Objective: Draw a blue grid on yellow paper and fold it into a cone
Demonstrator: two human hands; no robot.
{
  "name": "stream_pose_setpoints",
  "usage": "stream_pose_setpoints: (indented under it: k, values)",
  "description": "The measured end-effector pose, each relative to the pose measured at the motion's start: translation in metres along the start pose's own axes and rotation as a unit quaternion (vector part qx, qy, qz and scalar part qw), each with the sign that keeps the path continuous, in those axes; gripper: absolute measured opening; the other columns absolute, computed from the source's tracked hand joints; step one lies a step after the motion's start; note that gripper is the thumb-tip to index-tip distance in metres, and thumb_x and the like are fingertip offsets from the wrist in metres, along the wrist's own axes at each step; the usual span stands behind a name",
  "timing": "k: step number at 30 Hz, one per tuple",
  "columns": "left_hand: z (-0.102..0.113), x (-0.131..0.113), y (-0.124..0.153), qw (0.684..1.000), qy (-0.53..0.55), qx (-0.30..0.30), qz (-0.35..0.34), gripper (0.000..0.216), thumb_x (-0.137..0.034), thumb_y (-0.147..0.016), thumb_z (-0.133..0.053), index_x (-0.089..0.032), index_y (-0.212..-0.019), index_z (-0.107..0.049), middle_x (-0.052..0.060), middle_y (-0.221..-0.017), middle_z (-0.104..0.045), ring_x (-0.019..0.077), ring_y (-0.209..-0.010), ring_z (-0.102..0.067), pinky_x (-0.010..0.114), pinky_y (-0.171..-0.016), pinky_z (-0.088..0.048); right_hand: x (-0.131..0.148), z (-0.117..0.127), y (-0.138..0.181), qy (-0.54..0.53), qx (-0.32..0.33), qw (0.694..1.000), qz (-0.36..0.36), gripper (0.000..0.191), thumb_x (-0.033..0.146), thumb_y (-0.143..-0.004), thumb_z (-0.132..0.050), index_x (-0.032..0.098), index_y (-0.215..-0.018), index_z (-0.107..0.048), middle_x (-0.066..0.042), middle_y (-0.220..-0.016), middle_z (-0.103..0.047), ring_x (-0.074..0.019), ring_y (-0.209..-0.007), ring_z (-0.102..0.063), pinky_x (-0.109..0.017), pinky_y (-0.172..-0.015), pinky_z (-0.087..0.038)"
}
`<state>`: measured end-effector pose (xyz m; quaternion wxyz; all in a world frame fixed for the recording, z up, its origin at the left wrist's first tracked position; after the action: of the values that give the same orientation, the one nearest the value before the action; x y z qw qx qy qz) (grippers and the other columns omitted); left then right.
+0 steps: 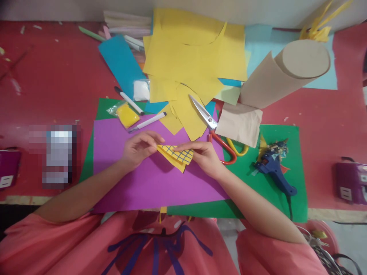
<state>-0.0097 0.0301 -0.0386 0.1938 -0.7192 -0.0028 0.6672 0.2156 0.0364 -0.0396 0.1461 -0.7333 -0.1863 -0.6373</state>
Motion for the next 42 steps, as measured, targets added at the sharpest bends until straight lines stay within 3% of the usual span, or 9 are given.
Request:
stream_pose_setpoints:
  k: [5,13,20,26,31,36,42]
  values:
    - [-0.001,0.001,-0.001,0.999,-0.003,-0.021,-0.026,0.006,-0.022,-0.083,-0.070,-0.019,-0.081,-0.066,0.002,-0.084,-0.068,0.0108,-0.082,-0.066,0.022,-0.072,-0.055,0.005,-0.003,0.002,0.055,-0.003,0.997,0.052,0.041,0.002,-0.084,-0.055,0.032,-0.098,-0.078,0.000,-0.101,-0.077,-0.0150,-0.095,-0.072,-0.026,-0.083,-0.058]
    - [0.001,0.006,0.002,0.996,0.075,-0.050,0.023,0.006,-0.019,-0.077,-0.076,-0.022,-0.081,-0.073,-0.001,-0.081,-0.063,0.0056,-0.057,-0.062,0.016,-0.048,-0.055,0.009,-0.004,0.005,0.113,0.008,0.988,0.103,0.061,-0.008,-0.072,-0.041,0.031,-0.099,-0.078,0.001,-0.107,-0.076,-0.0136,-0.095,-0.072,-0.026,-0.080,-0.059]
    - [0.002,0.002,0.002,0.995,0.029,-0.092,0.038,0.010,-0.027,-0.075,-0.078,-0.021,-0.076,-0.071,-0.002,-0.071,-0.065,0.0050,-0.045,-0.059,0.016,-0.043,-0.050,0.012,-0.005,0.005,0.161,0.027,0.980,0.112,0.048,-0.001,-0.077,-0.044,0.028,-0.093,-0.079,-0.002,-0.108,-0.075,-0.0169,-0.095,-0.072,-0.031,-0.079,-0.060]
    - [0.000,0.002,0.001,0.993,0.027,-0.088,0.075,0.015,-0.030,-0.078,-0.075,-0.018,-0.076,-0.066,-0.001,-0.071,-0.066,0.0055,-0.047,-0.061,0.016,-0.047,-0.052,0.015,-0.007,0.006,0.186,0.030,0.972,0.143,0.051,-0.003,-0.076,-0.042,0.026,-0.095,-0.079,-0.003,-0.109,-0.075,-0.0151,-0.095,-0.072,-0.027,-0.075,-0.060]
    - [-0.002,0.002,-0.001,0.986,0.039,-0.083,0.138,0.021,-0.034,-0.078,-0.075,-0.017,-0.076,-0.061,-0.002,-0.063,-0.066,0.0070,-0.046,-0.063,0.015,-0.046,-0.051,0.015,-0.009,0.008,0.247,0.037,0.952,0.175,0.045,0.002,-0.083,-0.044,0.027,-0.098,-0.078,-0.004,-0.112,-0.074,-0.0162,-0.098,-0.072,-0.029,-0.078,-0.061]
    - [-0.002,0.001,-0.003,0.980,0.031,-0.060,0.188,0.026,-0.041,-0.079,-0.073,-0.017,-0.084,-0.065,-0.001,-0.060,-0.068,0.0091,-0.043,-0.063,0.017,-0.043,-0.050,0.013,-0.009,0.009,0.287,0.041,0.937,0.195,0.043,0.003,-0.086,-0.043,0.027,-0.099,-0.077,-0.005,-0.112,-0.074,-0.0162,-0.098,-0.072,-0.029,-0.078,-0.062]
    - [-0.003,0.001,-0.003,0.979,0.043,-0.044,0.195,0.027,-0.043,-0.079,-0.072,-0.016,-0.077,-0.066,0.001,-0.061,-0.070,0.0107,-0.043,-0.064,0.018,-0.041,-0.050,0.013,-0.008,0.009,0.277,0.042,0.940,0.193,0.044,0.001,-0.085,-0.042,0.025,-0.101,-0.076,-0.006,-0.113,-0.073,-0.0167,-0.101,-0.071,-0.030,-0.081,-0.060]
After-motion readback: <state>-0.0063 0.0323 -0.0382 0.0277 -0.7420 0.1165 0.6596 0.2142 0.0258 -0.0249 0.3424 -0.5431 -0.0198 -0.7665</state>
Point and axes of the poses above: each hand's wrist, its own y-axis away from the middle knuckle, its own z-axis out of the back of the hand, x = y × z, the point moved 1 cm from there along -y, towards the middle knuckle
